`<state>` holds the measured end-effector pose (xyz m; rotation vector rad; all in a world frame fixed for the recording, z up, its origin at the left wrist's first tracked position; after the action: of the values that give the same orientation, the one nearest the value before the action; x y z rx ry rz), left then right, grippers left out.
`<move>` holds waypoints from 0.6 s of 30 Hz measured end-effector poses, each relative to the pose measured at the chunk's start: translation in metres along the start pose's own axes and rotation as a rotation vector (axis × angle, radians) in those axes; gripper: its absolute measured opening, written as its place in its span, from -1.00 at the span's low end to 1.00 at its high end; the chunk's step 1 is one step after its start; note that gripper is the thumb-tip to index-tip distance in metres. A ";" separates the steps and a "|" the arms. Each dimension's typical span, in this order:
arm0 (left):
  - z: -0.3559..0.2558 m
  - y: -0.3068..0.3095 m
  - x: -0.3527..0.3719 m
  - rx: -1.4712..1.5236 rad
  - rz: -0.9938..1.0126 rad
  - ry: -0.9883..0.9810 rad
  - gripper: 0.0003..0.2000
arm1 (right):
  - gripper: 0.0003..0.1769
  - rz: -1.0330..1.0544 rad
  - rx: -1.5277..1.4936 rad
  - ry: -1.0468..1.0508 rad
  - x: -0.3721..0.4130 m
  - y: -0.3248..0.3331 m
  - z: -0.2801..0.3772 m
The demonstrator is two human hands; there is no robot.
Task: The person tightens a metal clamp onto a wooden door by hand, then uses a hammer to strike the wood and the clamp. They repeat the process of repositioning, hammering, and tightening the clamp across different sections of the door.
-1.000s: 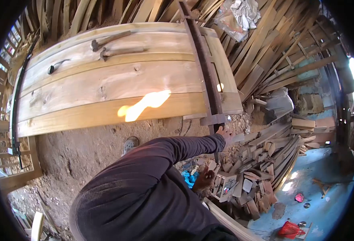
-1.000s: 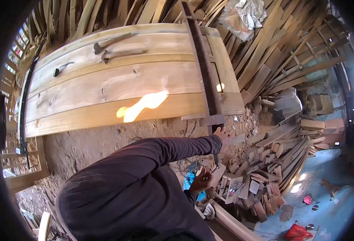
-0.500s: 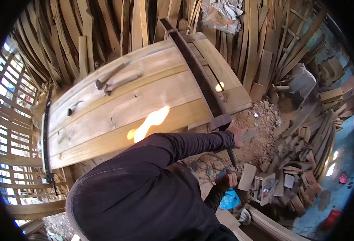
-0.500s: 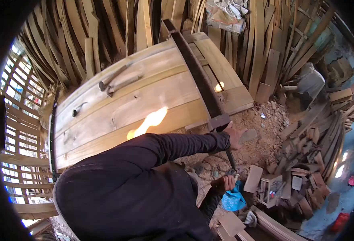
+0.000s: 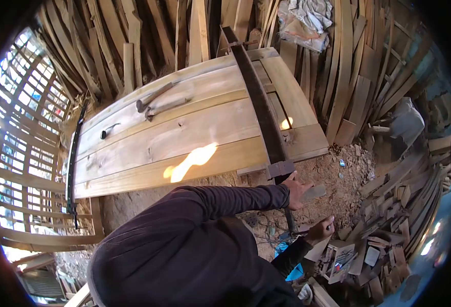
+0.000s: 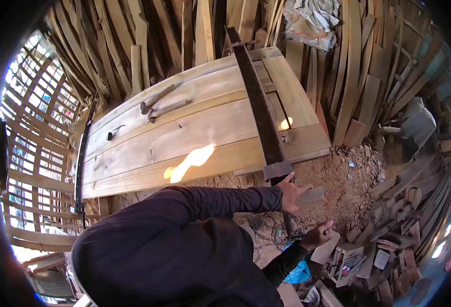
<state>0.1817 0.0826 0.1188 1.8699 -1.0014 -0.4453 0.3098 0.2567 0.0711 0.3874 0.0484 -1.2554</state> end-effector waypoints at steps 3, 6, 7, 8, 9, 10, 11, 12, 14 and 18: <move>0.004 -0.007 -0.004 0.032 0.004 -0.002 -0.02 | -0.50 0.244 -0.112 -0.124 -0.004 -0.001 -0.013; -0.006 0.007 -0.001 0.055 0.093 0.047 -0.01 | -0.50 0.355 -0.003 0.012 0.001 0.005 0.018; -0.007 0.009 0.002 0.074 0.053 0.053 0.00 | -0.50 0.378 0.066 0.096 0.001 0.006 0.028; -0.006 0.010 0.004 0.090 0.009 0.064 0.00 | -0.50 0.404 0.130 0.182 0.000 0.003 0.034; -0.004 0.011 0.007 0.169 -0.086 0.034 -0.01 | -0.52 0.345 0.163 0.290 0.000 0.002 0.030; -0.003 0.011 0.011 0.247 -0.184 0.005 -0.02 | -0.53 0.331 0.144 0.298 0.003 0.001 0.041; 0.000 0.011 0.017 0.325 -0.283 -0.021 -0.03 | -0.53 0.318 0.126 0.304 0.010 0.002 0.054; 0.005 0.020 0.027 0.395 -0.352 -0.056 -0.06 | -0.54 0.305 0.105 0.308 0.014 -0.001 0.064; 0.025 0.048 0.060 0.524 -0.495 -0.119 -0.14 | -0.62 0.275 0.107 0.294 0.008 0.009 0.044; 0.111 0.076 0.126 0.723 -0.648 0.065 -0.25 | -0.63 -0.045 0.333 0.267 -0.015 0.006 -0.009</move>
<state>0.1495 -0.0972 0.1424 2.8574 -0.5063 -0.4138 0.3120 0.2745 0.0679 0.8453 0.0761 -1.2510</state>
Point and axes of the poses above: each hand's wrist, its own x-axis away from the middle knuckle, its own y-axis out of the back of the hand, z = x × y, the point moved 3 cm from there along -x, towards the middle knuckle, and after that the axes turned 4 degrees about -z, right-handed, at the moved point
